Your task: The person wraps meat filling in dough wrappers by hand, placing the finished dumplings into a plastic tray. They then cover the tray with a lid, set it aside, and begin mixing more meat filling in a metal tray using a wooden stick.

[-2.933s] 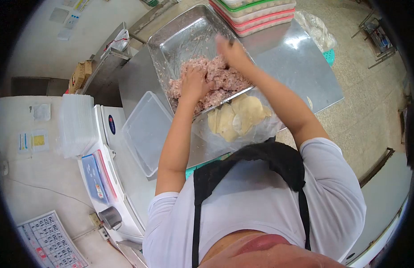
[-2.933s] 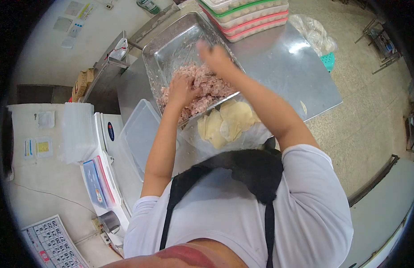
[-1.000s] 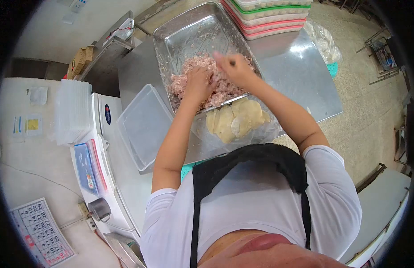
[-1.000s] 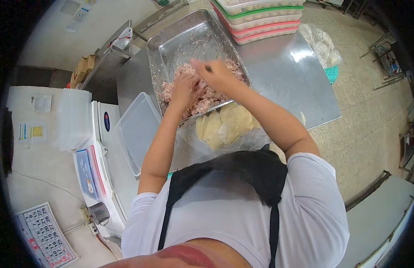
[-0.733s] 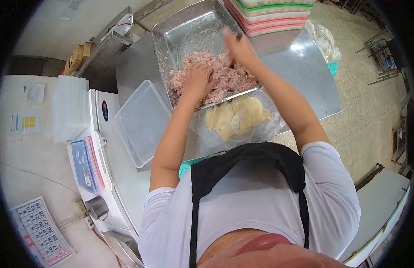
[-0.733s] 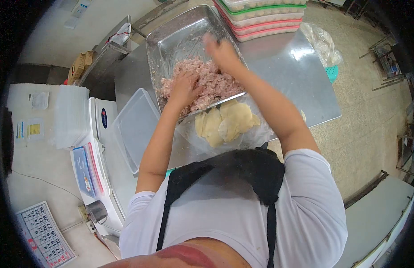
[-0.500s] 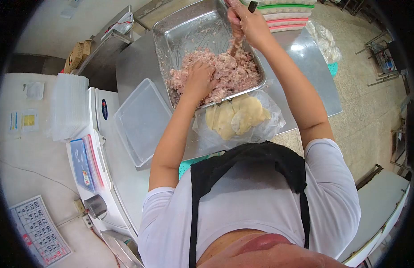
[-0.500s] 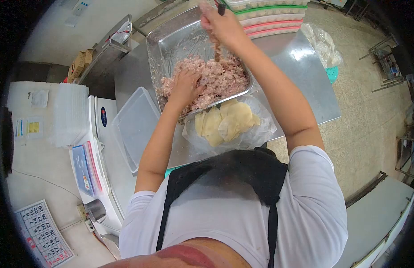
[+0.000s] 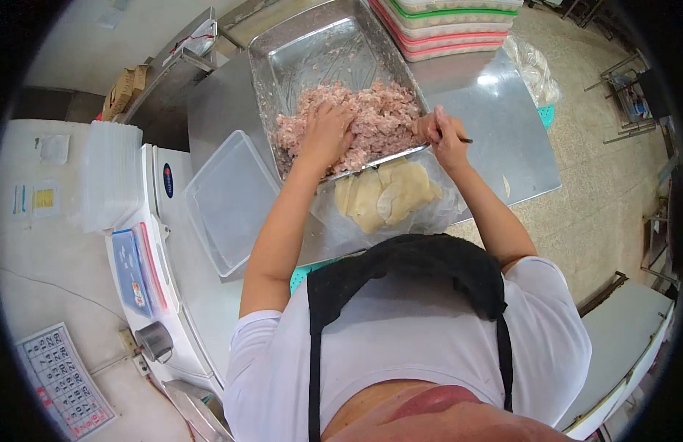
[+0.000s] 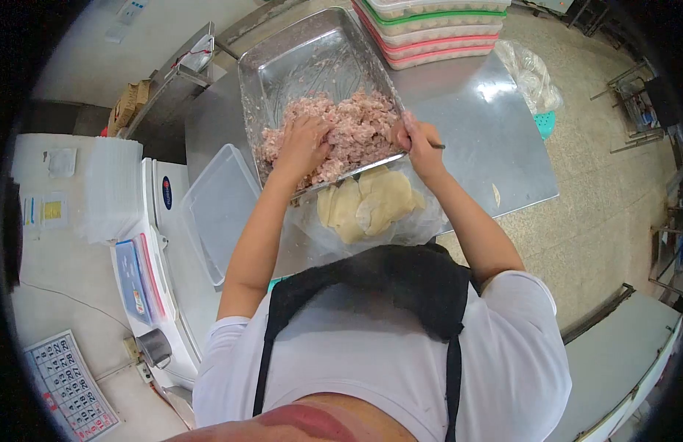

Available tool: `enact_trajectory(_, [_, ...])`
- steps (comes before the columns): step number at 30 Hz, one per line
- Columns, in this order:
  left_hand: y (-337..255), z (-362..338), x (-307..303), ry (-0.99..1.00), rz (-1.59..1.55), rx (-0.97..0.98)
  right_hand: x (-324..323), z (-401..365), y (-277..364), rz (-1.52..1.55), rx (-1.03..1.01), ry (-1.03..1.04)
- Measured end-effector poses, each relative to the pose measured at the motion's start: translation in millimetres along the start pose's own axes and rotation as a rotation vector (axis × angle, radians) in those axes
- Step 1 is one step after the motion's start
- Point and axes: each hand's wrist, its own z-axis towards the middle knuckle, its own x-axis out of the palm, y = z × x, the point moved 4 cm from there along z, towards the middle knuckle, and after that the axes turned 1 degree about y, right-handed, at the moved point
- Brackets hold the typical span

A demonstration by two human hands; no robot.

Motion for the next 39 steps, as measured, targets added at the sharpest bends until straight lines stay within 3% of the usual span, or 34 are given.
enact_trajectory(3, [0.0,3.4,-4.2,-0.008,0.060,0.061,13.5,11.5,27.9,-0.175,0.093,0.072])
enact_trajectory(5, [0.8,6.8,-5.9,0.021,0.057,0.066,19.9,41.4,48.8,-0.046,0.156,0.104])
enact_trajectory(8, [4.1,13.2,-3.2,0.061,0.069,0.070,64.9,67.3,94.9,0.002,0.092,0.223])
enact_trajectory(10, [3.8,11.5,-1.8,0.077,0.086,0.071,88.7,67.2,104.0,-0.228,0.020,0.175])
enact_trajectory(14, [0.9,13.4,-8.1,-0.022,0.033,0.083,67.1,65.6,58.6,-0.275,0.136,0.248])
enact_trajectory(16, [-1.4,10.8,-8.7,-0.022,0.025,0.080,58.4,54.2,57.0,-0.094,0.292,0.240])
enact_trajectory(18, [-5.3,14.7,-10.2,0.121,0.079,0.049,58.8,44.5,56.7,-0.145,0.277,0.244])
enact_trajectory(22, [-1.9,16.4,-7.4,0.093,0.117,0.053,48.3,21.7,36.0,-0.241,0.316,0.294])
enact_trajectory(23, [-0.4,16.4,-5.7,0.103,0.132,0.052,46.0,17.5,38.1,-0.212,0.172,0.329])
enact_trajectory(24, [0.7,15.7,-2.1,0.117,0.142,0.054,34.4,12.8,35.6,-0.213,0.175,0.322])
enact_trajectory(27, [10.6,15.2,2.2,0.113,0.059,0.052,-18.7,4.1,26.8,-0.029,0.241,0.133])
enact_trajectory(29, [12.6,11.8,2.1,0.101,0.042,0.055,-40.4,2.3,22.1,0.336,0.266,-0.115])
enact_trajectory(31, [10.9,10.6,-0.8,0.087,0.031,0.066,-46.3,14.6,30.8,0.393,0.254,-0.061])
enact_trajectory(33, [2.9,7.1,-8.1,0.255,0.070,-0.057,-37.5,27.5,65.1,0.448,0.243,-0.009])
enact_trajectory(34, [-3.9,3.2,-12.1,0.255,0.070,-0.057,-22.0,37.3,90.8,0.344,0.181,0.035])
enact_trajectory(36, [-20.5,-1.8,-25.7,0.073,0.109,0.018,2.6,45.8,112.9,0.243,0.121,0.081])
enact_trajectory(38, [-32.1,3.2,-32.4,0.089,0.151,0.004,18.3,48.5,120.2,-0.063,0.026,0.033])
enact_trajectory(39, [-36.4,1.6,-31.7,0.110,0.191,-0.004,22.4,40.1,102.6,-0.459,-0.138,-0.068])
